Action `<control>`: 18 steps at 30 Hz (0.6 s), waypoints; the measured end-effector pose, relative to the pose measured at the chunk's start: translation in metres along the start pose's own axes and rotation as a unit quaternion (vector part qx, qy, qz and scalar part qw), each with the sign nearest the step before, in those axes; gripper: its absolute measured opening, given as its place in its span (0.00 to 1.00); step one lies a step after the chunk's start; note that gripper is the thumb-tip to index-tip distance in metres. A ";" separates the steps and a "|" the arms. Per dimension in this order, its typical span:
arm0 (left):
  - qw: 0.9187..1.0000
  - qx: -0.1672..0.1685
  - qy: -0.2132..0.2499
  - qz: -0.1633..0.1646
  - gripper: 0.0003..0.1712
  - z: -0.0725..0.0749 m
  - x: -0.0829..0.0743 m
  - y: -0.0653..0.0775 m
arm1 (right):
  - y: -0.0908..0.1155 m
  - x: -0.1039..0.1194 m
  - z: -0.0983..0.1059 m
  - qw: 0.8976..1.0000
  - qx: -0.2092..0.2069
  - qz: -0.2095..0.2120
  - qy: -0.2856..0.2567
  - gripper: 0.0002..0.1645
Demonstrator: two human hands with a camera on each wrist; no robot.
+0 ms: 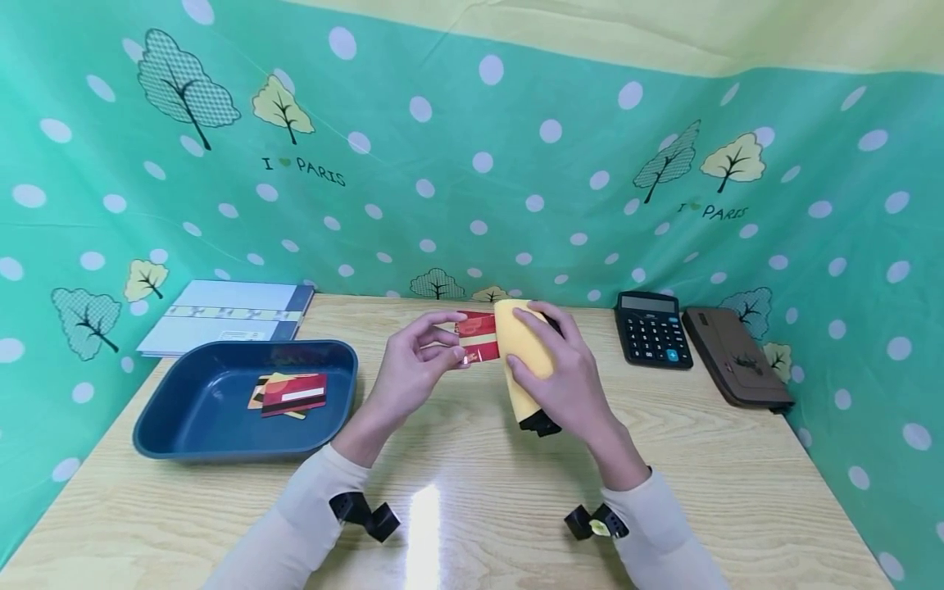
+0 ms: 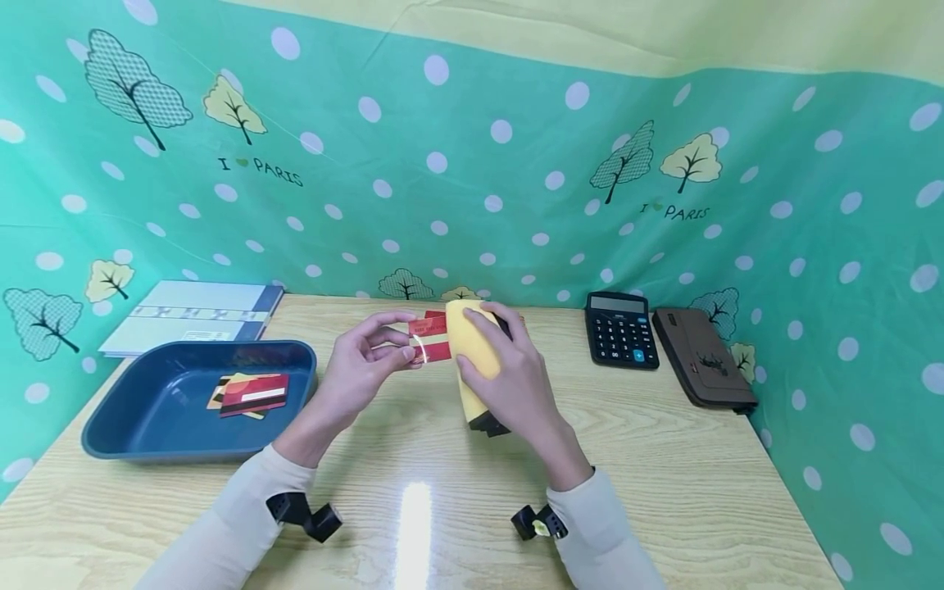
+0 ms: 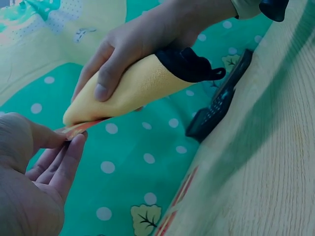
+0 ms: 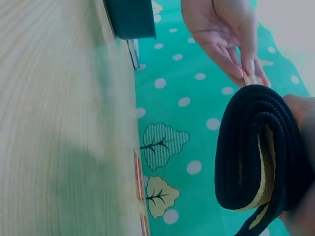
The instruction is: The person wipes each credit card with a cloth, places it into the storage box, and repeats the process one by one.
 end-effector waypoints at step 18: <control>0.997 -0.069 -0.015 -0.036 0.25 0.022 -0.006 -0.003 | 0.000 -0.024 0.020 0.998 -0.041 -0.040 0.009 0.35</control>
Point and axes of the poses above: each hand's wrist, its own y-axis away from the middle knuckle, its own z-axis out of the back of the hand, x = y × z, the point moved 7 cm from there along -y, towards the middle knuckle, and after that the axes turned 10 degrees about z, right-handed, at the moved point
